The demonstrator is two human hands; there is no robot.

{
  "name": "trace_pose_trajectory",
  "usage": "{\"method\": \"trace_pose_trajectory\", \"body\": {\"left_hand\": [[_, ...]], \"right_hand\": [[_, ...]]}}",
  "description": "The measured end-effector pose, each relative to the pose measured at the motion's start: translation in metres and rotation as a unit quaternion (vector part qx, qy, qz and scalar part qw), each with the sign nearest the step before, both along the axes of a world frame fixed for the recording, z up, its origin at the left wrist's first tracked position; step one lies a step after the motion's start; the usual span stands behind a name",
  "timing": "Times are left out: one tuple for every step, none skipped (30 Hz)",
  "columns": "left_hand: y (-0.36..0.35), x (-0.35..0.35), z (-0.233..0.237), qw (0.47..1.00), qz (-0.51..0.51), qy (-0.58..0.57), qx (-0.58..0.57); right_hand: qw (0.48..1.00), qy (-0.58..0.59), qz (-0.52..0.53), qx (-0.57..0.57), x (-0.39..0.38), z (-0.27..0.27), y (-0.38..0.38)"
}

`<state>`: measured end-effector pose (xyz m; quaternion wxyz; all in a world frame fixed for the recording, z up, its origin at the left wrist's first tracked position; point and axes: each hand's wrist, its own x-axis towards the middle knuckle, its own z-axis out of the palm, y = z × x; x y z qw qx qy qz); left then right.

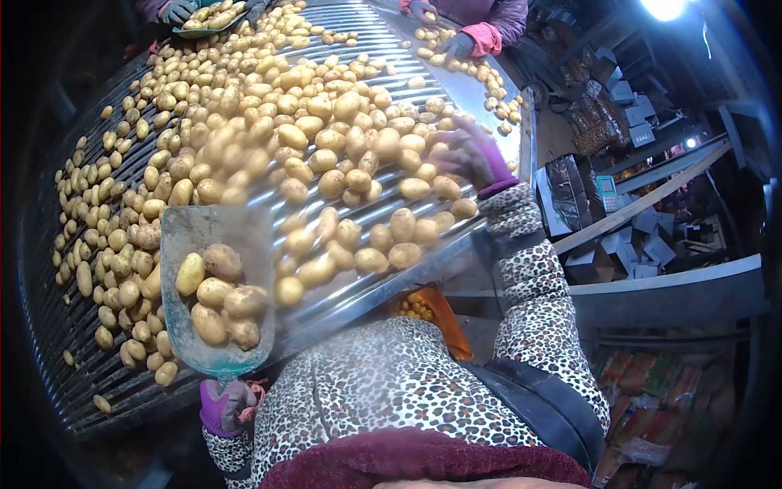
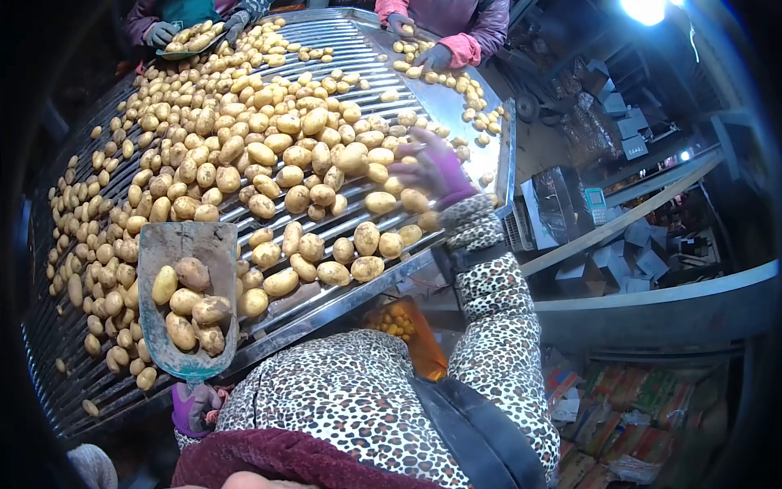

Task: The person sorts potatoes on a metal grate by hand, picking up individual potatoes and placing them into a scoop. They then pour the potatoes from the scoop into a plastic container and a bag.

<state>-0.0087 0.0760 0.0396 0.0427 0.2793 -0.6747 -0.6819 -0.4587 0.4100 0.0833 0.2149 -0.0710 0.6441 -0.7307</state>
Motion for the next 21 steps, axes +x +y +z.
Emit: {"method": "trace_pose_trajectory", "body": {"left_hand": [[0.002,-0.001,0.002,0.998,0.034,-0.009,0.059],[0.001,-0.001,-0.001,0.998,0.035,-0.008,0.061],[-0.001,0.0,-0.004,0.998,0.025,0.001,0.06],[-0.002,0.001,-0.006,0.998,0.016,0.009,0.059],[-0.003,0.003,-0.009,0.998,0.016,0.01,0.06],[-0.004,0.005,-0.011,0.999,0.003,0.016,0.037],[-0.005,0.007,-0.012,1.0,-0.01,0.021,0.012],[-0.004,0.006,-0.01,1.0,-0.009,0.02,0.011],[-0.002,0.004,-0.006,1.0,0.002,0.013,0.028],[-0.001,0.003,-0.003,0.999,0.011,0.006,0.044],[-0.003,0.005,-0.007,0.999,0.01,0.006,0.044],[-0.005,0.008,-0.014,0.999,-0.02,0.024,-0.036],[-0.004,0.006,-0.013,0.991,-0.048,0.044,-0.116],[-0.004,0.006,-0.01,0.991,-0.045,0.045,-0.116],[-0.004,0.004,-0.007,0.999,-0.033,0.019,-0.029],[-0.004,0.002,-0.002,0.998,-0.021,-0.006,0.058],[-0.006,0.002,0.001,0.998,-0.02,-0.004,0.058],[-0.007,0.002,0.004,0.999,-0.043,-0.018,-0.005],[-0.006,0.002,0.004,0.995,-0.067,-0.033,-0.067],[-0.006,0.002,0.002,0.995,-0.067,-0.032,-0.065],[-0.005,0.003,-0.001,0.999,-0.043,-0.023,-0.023]], "right_hand": [[0.991,0.028,-0.082,0.098,-0.004,0.009,0.006],[0.991,0.029,-0.081,0.1,-0.016,-0.004,0.023],[0.958,0.144,-0.006,0.248,-0.036,-0.036,0.048],[0.884,0.252,0.07,0.386,-0.053,-0.065,0.07],[0.782,0.406,0.166,0.443,-0.056,-0.085,0.089],[0.766,0.321,0.182,0.527,-0.042,-0.083,0.079],[0.739,0.232,0.196,0.602,-0.026,-0.078,0.061],[0.74,0.232,0.197,0.6,-0.019,-0.078,0.05],[0.707,0.255,0.178,0.635,-0.014,-0.078,0.043],[0.672,0.277,0.156,0.668,-0.009,-0.077,0.035],[0.673,0.276,0.156,0.668,-0.006,-0.072,0.026],[0.648,0.255,0.191,0.692,-0.004,-0.063,0.015],[0.621,0.234,0.225,0.714,-0.003,-0.054,0.005],[0.616,0.218,0.253,0.714,-0.003,-0.045,-0.005],[0.615,0.221,0.253,0.713,-0.006,-0.047,-0.006],[0.625,0.22,0.27,0.699,-0.01,-0.054,-0.005],[0.635,0.219,0.286,0.684,-0.015,-0.062,-0.002],[0.705,0.289,0.275,0.587,-0.02,-0.077,0.014],[0.702,0.29,0.276,0.589,-0.013,-0.07,0.013],[0.845,0.14,0.271,0.44,-0.001,-0.059,0.009],[0.933,-0.019,0.247,0.261,0.01,-0.048,0.004]]}}
